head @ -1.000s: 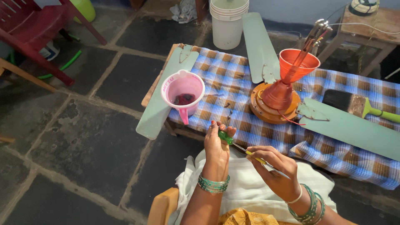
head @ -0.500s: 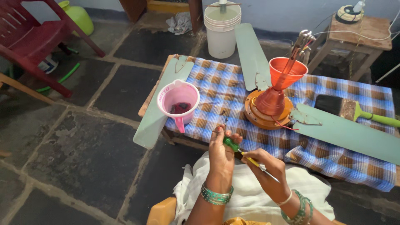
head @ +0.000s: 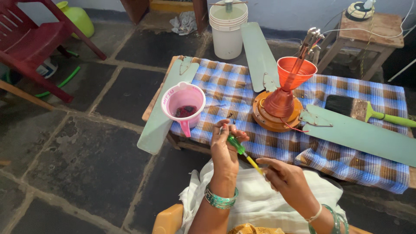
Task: The person cleans the fan blades with a brush, then uses a screwdriver to remove and reattach fan blades to the motor housing. The person handles the fan blades, brush, and screwdriver throughout the process.
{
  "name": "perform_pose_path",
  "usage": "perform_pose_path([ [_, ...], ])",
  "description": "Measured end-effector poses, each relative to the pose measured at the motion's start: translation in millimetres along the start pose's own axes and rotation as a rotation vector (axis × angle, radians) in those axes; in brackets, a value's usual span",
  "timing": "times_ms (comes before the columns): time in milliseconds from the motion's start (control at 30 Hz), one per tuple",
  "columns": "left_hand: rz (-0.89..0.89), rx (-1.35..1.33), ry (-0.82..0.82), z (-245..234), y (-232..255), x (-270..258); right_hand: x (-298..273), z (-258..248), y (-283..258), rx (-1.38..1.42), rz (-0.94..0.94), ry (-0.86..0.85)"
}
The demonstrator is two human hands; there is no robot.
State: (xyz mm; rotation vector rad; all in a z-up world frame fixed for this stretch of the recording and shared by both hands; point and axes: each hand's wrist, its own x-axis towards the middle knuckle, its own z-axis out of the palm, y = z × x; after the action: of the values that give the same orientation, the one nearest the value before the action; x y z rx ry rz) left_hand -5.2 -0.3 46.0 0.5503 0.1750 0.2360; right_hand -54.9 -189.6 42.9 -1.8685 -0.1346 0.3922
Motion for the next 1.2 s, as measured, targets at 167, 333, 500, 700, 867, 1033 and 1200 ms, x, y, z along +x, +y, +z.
perform_pose_path([
  [167,-0.025,-0.032,-0.039,13,-5,-7,-1,8,-7,-0.138,-0.207,0.073],
  [333,-0.090,-0.105,0.043,19,-14,-12,-4,14,-11,-0.575,-0.608,0.369],
  [500,-0.153,-0.207,-0.034,14,-19,-10,4,21,0,-0.340,-0.560,0.362],
  [700,-0.307,-0.339,-0.342,6,-14,-2,10,4,15,0.760,0.243,-0.208],
  [867,-0.448,-0.100,-0.087,16,-44,-15,18,-4,23,0.915,0.316,-0.234],
  [1033,-0.546,-0.049,-0.003,4,-70,-5,29,-13,50,0.635,0.203,-0.230],
  [1200,-0.560,0.169,0.002,-6,-107,12,42,-47,102,0.546,0.238,-0.112],
])
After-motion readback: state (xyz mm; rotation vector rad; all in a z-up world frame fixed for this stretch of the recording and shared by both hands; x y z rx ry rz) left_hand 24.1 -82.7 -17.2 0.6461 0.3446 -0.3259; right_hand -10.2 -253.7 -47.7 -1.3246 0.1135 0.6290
